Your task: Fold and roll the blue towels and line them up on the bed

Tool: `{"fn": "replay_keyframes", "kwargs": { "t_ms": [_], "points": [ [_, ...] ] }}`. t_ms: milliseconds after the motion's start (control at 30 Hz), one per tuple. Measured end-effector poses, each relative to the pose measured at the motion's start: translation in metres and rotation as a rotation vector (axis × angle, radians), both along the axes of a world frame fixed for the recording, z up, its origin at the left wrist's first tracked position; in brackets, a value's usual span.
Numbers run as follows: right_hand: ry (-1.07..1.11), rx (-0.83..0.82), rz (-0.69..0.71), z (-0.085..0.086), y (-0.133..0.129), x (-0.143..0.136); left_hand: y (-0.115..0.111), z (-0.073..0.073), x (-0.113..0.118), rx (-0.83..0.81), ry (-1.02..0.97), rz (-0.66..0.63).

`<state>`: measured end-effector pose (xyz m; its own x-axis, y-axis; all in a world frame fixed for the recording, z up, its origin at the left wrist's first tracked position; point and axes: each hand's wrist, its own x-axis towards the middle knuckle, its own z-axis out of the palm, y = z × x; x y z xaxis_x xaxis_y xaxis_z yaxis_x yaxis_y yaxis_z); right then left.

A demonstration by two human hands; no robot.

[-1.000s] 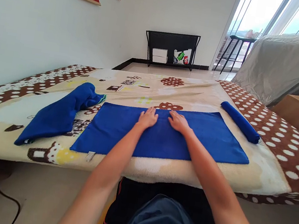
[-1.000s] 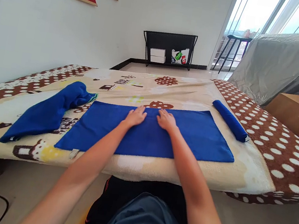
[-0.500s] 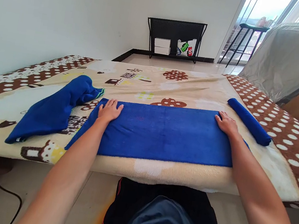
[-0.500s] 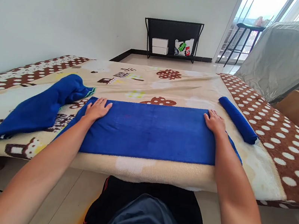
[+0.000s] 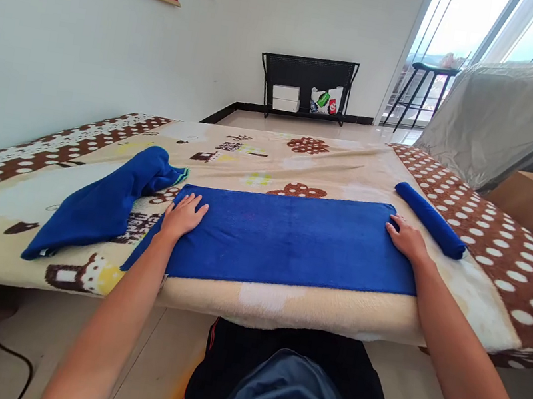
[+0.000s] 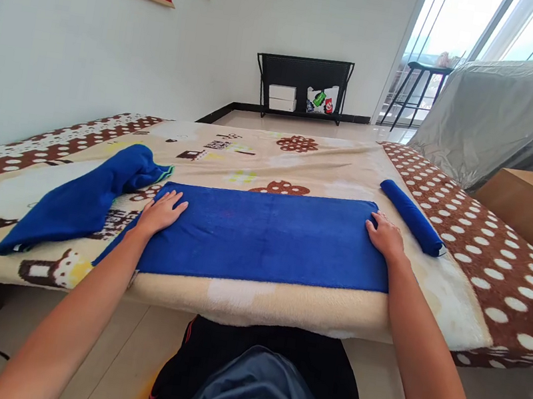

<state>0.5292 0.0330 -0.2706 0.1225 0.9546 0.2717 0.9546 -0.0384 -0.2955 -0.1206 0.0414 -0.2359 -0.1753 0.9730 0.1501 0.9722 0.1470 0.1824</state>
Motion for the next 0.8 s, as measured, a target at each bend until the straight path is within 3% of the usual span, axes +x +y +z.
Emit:
{"fn": "replay_keyframes", "kwargs": {
  "t_ms": [200, 300, 400, 467, 567, 800],
  "points": [
    [0.007, 0.073, 0.091, -0.009, -0.089, 0.004, -0.101, -0.012, -0.015, 0.114, 0.03, 0.005],
    [0.029, 0.168, 0.056, -0.019, -0.139, 0.01, -0.149, -0.022, -0.023, 0.262, 0.029, 0.087],
    [0.056, 0.248, -0.046, -0.028, -0.171, 0.018, -0.182, -0.029, -0.029, 0.455, -0.034, 0.197],
    [0.071, 0.317, -0.161, -0.032, -0.182, 0.022, -0.194, -0.032, -0.031, 0.558, -0.096, 0.256],
    [0.079, 0.371, -0.309, -0.035, -0.184, 0.028, -0.2, -0.032, -0.034, 0.579, -0.153, 0.255],
    [-0.014, 0.206, -0.401, -0.038, -0.174, 0.028, -0.197, -0.033, -0.044, 0.526, -0.237, 0.234]
  ]
}}
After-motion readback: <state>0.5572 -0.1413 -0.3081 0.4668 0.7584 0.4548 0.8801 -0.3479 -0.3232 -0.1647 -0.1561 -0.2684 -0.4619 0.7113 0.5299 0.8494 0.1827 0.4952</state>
